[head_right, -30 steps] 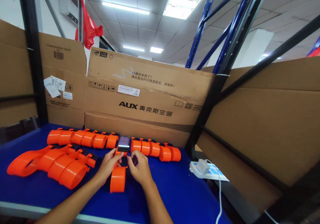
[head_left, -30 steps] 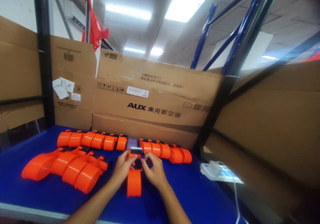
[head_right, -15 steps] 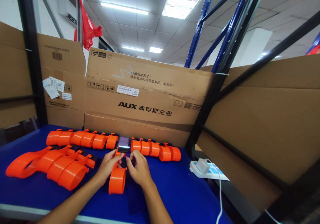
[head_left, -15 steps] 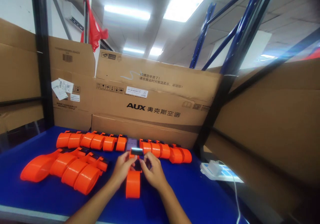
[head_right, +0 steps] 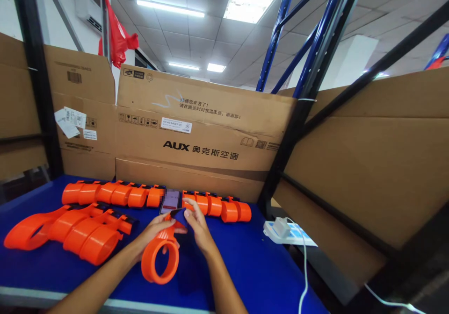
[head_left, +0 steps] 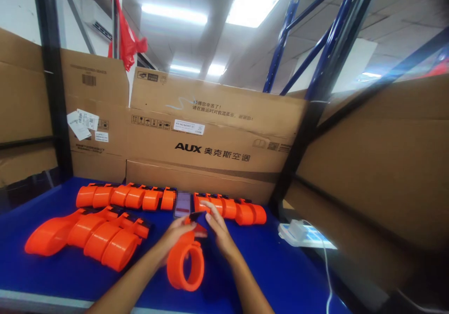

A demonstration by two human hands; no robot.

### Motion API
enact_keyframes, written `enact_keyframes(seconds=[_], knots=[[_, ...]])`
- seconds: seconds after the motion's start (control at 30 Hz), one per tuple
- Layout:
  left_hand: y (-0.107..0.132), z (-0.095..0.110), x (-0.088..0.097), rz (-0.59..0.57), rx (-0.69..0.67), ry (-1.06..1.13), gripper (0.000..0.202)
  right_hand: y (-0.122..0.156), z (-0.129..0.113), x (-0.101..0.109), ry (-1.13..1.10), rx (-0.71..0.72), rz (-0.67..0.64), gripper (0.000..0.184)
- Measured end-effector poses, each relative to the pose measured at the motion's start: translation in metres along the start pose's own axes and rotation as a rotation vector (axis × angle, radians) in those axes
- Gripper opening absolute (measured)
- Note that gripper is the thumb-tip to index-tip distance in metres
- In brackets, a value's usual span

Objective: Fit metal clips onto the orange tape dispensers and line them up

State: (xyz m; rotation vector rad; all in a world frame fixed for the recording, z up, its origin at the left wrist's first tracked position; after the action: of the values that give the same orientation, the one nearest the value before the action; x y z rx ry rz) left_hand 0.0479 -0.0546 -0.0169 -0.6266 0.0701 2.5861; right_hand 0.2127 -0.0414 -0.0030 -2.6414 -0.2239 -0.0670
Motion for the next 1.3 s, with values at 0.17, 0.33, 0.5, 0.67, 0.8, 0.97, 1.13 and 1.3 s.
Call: enact_keyframes(seconds=[0.17,0.33,0.5,0.67,0.8,0.97,1.13,1.3], knots=[[0.005,0.000,-0.003,-0.113,0.002,-0.041,0.057,0.003,0.002,-0.006,-0.109,-0.111,-0.030,0.049],[0.003,0.007,-0.001,-0.016,-0.179,-0.137,0.046,0.002,0.003,-0.014,-0.120,-0.021,-0.013,0.036],[-0.002,0.008,0.003,0.113,-0.219,-0.258,0.040,0.002,0.004,-0.021,-0.139,0.028,-0.026,0.033],[-0.008,-0.001,0.013,0.106,-0.220,-0.285,0.044,0.001,0.006,-0.021,-0.159,0.053,0.017,0.038],[-0.011,-0.007,0.019,0.144,-0.207,-0.318,0.048,0.001,0.006,-0.022,-0.159,0.044,0.032,0.041],[-0.011,-0.005,0.019,0.159,-0.238,-0.263,0.047,-0.003,0.005,-0.017,-0.023,0.004,0.004,0.038],[-0.011,-0.005,0.022,0.218,-0.118,-0.077,0.052,-0.001,0.001,0.018,0.378,0.001,0.065,0.039],[-0.014,-0.009,0.027,0.290,-0.109,-0.058,0.051,0.015,-0.001,0.039,0.523,-0.072,-0.133,0.029]])
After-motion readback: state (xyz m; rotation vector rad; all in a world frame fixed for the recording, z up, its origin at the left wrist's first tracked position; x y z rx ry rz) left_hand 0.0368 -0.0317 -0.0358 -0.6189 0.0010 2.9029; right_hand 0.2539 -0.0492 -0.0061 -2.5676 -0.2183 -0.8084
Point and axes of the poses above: each hand's wrist, its own y-axis away from the middle knuckle, its own x-axis out of the back of the hand, z = x × y, the point moved 1 cm from there along -y, towards the middle knuckle, and after that the axes turned 8 degrees about -y, right-handed, at the moved point
